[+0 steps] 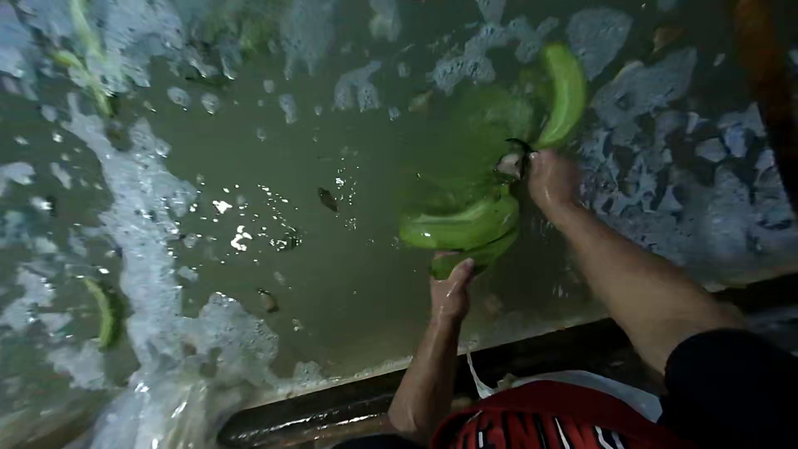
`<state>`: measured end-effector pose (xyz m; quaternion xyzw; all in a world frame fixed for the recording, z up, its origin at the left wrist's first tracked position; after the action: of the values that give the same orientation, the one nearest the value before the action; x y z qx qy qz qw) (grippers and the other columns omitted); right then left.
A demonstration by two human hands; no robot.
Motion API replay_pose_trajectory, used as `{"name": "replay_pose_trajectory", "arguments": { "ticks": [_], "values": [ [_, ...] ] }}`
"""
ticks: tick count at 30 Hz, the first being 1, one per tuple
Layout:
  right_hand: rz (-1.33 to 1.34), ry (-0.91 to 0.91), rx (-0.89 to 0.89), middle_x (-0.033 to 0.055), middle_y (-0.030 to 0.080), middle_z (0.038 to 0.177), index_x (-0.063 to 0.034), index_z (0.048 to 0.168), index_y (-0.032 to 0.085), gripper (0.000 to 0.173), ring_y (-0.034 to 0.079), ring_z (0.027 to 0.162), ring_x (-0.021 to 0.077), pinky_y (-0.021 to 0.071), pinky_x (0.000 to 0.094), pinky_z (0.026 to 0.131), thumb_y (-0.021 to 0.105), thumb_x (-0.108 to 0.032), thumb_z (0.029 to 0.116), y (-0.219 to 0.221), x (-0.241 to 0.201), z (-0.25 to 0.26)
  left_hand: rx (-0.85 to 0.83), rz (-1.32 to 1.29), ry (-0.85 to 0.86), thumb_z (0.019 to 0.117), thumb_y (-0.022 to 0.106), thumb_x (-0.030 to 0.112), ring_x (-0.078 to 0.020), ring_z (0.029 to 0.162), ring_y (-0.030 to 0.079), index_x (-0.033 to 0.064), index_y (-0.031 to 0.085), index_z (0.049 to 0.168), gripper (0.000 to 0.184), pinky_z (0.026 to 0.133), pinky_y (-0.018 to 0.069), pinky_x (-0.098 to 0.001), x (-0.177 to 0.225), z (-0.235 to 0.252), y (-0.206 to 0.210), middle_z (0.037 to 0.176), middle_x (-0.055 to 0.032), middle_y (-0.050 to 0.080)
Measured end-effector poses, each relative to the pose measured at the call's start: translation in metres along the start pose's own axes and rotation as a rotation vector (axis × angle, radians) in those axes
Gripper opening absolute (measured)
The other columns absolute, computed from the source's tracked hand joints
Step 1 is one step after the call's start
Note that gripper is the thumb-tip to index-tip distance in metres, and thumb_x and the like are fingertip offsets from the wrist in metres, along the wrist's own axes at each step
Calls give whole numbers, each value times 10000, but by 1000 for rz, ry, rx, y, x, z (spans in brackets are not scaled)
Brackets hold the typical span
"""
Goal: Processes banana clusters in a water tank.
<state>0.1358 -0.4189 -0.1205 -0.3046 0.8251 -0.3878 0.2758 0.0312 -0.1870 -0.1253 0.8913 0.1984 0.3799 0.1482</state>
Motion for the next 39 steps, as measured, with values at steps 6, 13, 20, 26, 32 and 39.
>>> {"name": "replay_pose_trajectory", "arguments": {
  "ticks": [6, 13, 20, 26, 32, 39],
  "values": [
    [15, 2, -150, 362, 598, 1288, 82, 1362, 546, 472, 566, 1236, 542, 420, 685, 1024, 314, -266, 1142, 3, 28, -1, -23, 93, 53, 813, 738, 30, -125, 869, 697, -12, 593, 1107, 330, 788, 605, -319, -11, -2, 13, 950, -58, 709],
    [470, -35, -467, 45, 514, 700, -70, 978, 559, 304, 474, 532, 115, 435, 255, 483, 330, -219, 1111, 6, 63, -13, 27, 133, 58, 827, 734, 8, -162, 898, 703, -29, 596, 1107, 315, 838, 620, -366, -23, 15, 13, 965, -90, 703],
    [621, 21, -230, 79, 576, 927, 20, 1200, 593, 385, 544, 720, 118, 505, 307, 691, 343, -266, 1136, -16, 82, -19, 12, 162, 47, 798, 764, 59, -183, 949, 696, -23, 606, 1134, 380, 853, 618, -385, -24, 19, -19, 1039, -104, 694],
    [297, -397, -187, 269, 646, 1245, 15, 1378, 596, 399, 671, 948, 368, 529, 547, 882, 379, -203, 1123, -27, 0, -3, 30, 146, 52, 776, 756, 83, -219, 979, 692, -25, 608, 1146, 412, 844, 620, -415, -12, 23, -27, 1120, -141, 682],
    [353, -113, -211, 277, 650, 1102, 95, 1211, 609, 421, 641, 858, 368, 521, 569, 817, 357, -233, 1136, -4, 55, -19, 12, 129, 52, 807, 715, 83, -225, 955, 697, -29, 606, 1113, 343, 802, 623, -409, -2, 26, -23, 1115, -149, 687],
    [233, -36, 81, 351, 560, 1348, 123, 1331, 551, 396, 553, 1277, 491, 424, 598, 1093, 391, -172, 1120, 9, 51, -11, -8, 45, -22, 902, 595, 59, -236, 868, 720, -6, 578, 1087, 197, 754, 634, -408, 16, 16, 2, 1019, -143, 709]
  ]
}}
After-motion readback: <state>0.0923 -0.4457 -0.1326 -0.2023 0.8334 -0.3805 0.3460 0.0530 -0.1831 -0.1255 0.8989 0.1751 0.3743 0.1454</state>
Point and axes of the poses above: each hand's wrist, its own z-axis towards the middle knuckle, its own y-axis out of the palm, x = y × z, the point moved 4 cm from there along z, towards the middle knuckle
